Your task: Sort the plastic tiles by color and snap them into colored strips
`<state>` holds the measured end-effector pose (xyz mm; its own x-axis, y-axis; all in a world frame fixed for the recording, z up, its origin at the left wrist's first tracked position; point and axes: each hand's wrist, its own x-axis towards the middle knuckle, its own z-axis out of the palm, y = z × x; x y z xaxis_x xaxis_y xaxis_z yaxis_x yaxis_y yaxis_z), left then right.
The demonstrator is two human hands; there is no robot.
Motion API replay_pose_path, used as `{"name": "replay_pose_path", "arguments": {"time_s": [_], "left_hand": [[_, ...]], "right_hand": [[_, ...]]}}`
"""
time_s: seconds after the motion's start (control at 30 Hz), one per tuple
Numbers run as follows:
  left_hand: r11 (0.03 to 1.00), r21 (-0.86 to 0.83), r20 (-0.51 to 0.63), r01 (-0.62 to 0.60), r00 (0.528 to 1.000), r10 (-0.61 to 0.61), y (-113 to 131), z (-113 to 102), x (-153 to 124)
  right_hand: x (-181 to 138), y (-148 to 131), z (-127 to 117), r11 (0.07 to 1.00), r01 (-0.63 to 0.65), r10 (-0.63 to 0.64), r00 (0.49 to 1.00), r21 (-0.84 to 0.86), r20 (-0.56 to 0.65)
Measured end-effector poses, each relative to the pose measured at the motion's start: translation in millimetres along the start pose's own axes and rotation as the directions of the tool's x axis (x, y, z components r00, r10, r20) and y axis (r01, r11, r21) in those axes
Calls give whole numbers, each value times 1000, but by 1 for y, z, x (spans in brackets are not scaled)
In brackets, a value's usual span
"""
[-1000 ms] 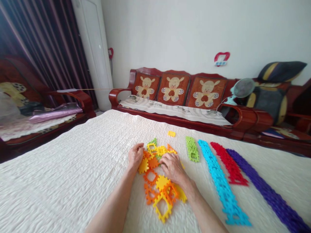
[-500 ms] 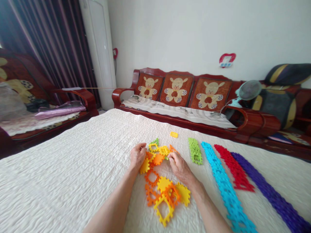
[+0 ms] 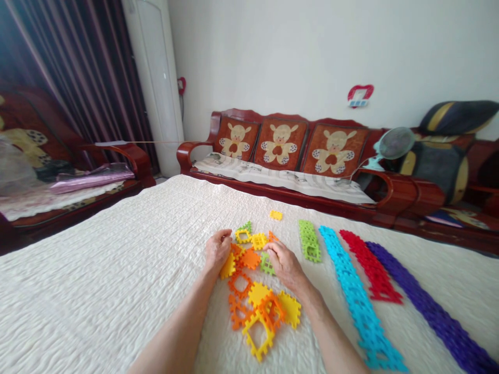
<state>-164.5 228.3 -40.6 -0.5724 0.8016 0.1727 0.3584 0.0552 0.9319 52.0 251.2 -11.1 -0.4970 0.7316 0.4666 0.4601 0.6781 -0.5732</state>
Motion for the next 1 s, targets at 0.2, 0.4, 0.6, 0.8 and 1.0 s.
{"name": "replay_pose_path", "arguments": {"time_s": [0.2, 0.4, 0.6, 0.8, 1.0], "left_hand": [[1000, -11, -8, 17, 1000, -17, 1, 0, -1], [1000, -13, -6, 9, 1000, -9, -1, 0, 0], [999, 16, 3, 36, 999, -36, -3, 0, 3], [999, 29, 2, 29, 1000, -29, -6, 0, 6], [999, 48, 6, 6, 1000, -6, -11, 2, 9]], "right_hand": [[-5, 4, -18, 986, -126, 134, 988, -109, 71], [-10, -13, -22, 931, -127, 199, 962, -343, 185], [-5, -20, -21, 954, -41, 95, 981, -297, 168], [-9, 21, -67, 931, -250, 219, 965, -265, -142], [-22, 46, -92, 808, -413, 360, 910, -419, -204]]}}
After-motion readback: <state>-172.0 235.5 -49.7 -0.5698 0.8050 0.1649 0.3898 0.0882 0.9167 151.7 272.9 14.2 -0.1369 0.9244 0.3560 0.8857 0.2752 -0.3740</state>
